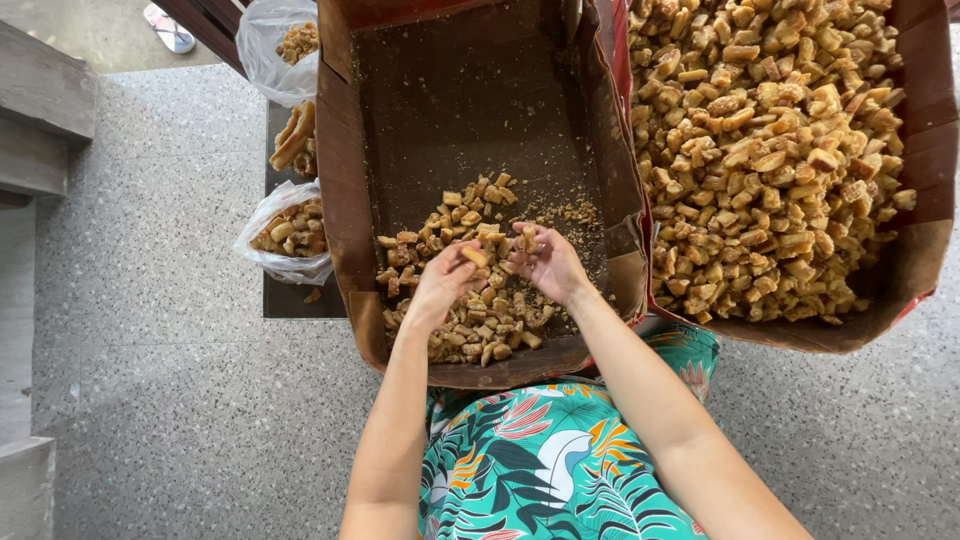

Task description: The person repeatedly scoops small dried fruit pieces from a shallow cardboard tray and transfers them into a larger adjacent cardboard box. The hands work continuously, moving handfuls of pieces between the two containers.

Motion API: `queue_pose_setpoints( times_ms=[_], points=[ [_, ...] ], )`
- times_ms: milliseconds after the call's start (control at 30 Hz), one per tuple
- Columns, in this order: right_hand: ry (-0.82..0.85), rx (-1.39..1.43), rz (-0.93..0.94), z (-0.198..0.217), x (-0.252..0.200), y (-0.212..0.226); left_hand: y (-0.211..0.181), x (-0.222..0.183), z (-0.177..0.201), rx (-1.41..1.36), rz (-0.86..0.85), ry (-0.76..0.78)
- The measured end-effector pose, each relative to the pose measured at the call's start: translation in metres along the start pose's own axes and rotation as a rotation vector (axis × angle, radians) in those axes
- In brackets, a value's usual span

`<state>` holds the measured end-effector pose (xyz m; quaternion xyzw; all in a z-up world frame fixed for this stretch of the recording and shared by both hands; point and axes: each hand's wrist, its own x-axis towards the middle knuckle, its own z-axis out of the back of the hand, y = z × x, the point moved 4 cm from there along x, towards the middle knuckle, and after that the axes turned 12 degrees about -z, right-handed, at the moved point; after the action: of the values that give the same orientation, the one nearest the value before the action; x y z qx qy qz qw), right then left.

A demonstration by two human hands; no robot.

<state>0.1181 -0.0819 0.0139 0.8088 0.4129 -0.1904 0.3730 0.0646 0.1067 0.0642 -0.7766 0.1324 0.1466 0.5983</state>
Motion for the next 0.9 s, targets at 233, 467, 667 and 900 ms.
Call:
queue_pose_setpoints(
  times_ms=[233,467,667,900],
  points=[
    [0.05,0.49,-0.128,0.038,0.022,-0.049,-0.028,0.023,-0.033,0.687,-0.146,0.114],
    [0.067,0.656,-0.007,0.085,0.028,-0.051,0.02,0.084,-0.034,1.418,-0.32,0.276],
    [0.083,0.617,-0.012,0.057,0.011,-0.04,0.049,0.086,-0.025,1.523,-0.138,0.231],
    [0.117,0.58,0.014,0.05,0.004,-0.035,0.04,0.071,0.016,0.887,0.037,0.183]
  ],
)
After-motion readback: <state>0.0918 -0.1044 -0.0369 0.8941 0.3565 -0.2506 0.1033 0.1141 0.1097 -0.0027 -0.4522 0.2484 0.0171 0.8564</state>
